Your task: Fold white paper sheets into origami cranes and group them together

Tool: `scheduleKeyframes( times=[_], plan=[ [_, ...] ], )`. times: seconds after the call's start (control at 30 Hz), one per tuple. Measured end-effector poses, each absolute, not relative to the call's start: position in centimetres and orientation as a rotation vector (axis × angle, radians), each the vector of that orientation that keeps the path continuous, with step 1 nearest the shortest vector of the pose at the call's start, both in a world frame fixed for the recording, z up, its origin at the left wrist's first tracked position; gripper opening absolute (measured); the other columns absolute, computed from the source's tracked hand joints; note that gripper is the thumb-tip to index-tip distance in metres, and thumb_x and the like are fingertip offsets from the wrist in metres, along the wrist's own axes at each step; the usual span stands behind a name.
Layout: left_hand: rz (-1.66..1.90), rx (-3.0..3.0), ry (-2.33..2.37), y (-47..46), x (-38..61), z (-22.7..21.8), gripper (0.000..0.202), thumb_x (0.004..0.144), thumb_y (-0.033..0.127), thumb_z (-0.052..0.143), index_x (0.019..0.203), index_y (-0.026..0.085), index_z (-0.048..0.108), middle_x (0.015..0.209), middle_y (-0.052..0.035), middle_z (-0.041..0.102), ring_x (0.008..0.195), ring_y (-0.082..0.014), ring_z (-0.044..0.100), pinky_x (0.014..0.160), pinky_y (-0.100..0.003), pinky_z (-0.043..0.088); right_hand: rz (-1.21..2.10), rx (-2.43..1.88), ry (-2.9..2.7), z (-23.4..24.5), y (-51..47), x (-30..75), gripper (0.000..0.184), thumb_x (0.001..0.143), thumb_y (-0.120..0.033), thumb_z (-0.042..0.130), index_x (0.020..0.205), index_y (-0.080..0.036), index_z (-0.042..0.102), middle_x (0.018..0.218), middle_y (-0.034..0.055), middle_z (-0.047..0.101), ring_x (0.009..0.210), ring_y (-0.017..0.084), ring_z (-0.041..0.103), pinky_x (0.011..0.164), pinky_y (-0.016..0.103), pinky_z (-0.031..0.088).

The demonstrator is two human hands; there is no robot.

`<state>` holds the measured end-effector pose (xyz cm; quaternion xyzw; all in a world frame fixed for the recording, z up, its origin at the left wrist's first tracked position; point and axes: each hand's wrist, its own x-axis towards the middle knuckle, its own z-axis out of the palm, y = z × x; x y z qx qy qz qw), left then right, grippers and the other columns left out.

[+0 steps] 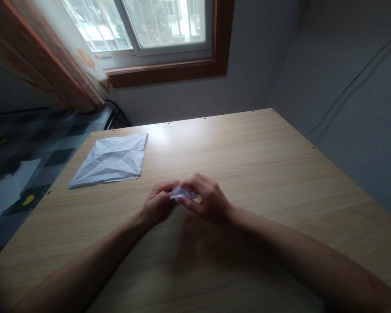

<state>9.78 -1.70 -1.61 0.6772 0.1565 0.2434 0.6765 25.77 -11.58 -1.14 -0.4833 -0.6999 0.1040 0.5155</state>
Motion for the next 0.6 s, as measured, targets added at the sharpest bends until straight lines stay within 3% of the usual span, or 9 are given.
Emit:
scheduleKeyframes(
  times=[0.13,0.37,0.5,0.6],
  plan=[
    [0.542,1.544,0.383,-1.5,9.6,-1.8,0.018,0.068,0.032,0.053,0.060,0.017,0.050,0.063,-0.0016,0.047,0.063,-0.0161,0.043,0.061,-0.030,0.035,0.332,-1.190,-1.535,-1.1,-11.7,25.8,0.010,0.087,-0.020,0.057,0.097,-0.021,0.058,0.077,-0.0003,0.060,0.068,0.013,0.057,0.063,0.027,0.048],
    [0.609,1.486,0.464,-1.8,9.7,-1.5,0.017,0.066,0.032,0.053,0.059,0.015,0.054,0.061,-0.0019,0.049,0.059,-0.0148,0.042,0.058,-0.029,0.033,0.544,-1.230,-1.218,-1.6,-11.3,26.0,0.030,0.079,-0.016,0.055,0.108,-0.021,0.057,0.069,-0.0045,0.053,0.059,0.012,0.052,0.054,0.025,0.044],
    [0.657,1.395,0.531,-2.1,10.0,-1.1,0.016,0.064,0.030,0.054,0.058,0.015,0.055,0.059,-0.0015,0.049,0.058,-0.0139,0.041,0.054,-0.028,0.031,0.643,-1.211,-1.076,-1.8,-10.7,26.6,0.015,0.079,-0.017,0.053,0.090,-0.019,0.061,0.069,-0.0030,0.054,0.057,0.011,0.051,0.050,0.024,0.041],
    [0.679,1.335,0.547,-2.2,10.1,-0.9,0.015,0.064,0.029,0.054,0.059,0.015,0.057,0.060,-0.0024,0.052,0.059,-0.0145,0.043,0.054,-0.027,0.032,0.666,-1.212,-1.004,-1.7,-10.4,26.9,0.007,0.083,-0.024,0.056,0.078,-0.019,0.057,0.064,-0.0035,0.053,0.053,0.011,0.049,0.048,0.023,0.041]
  ],
)
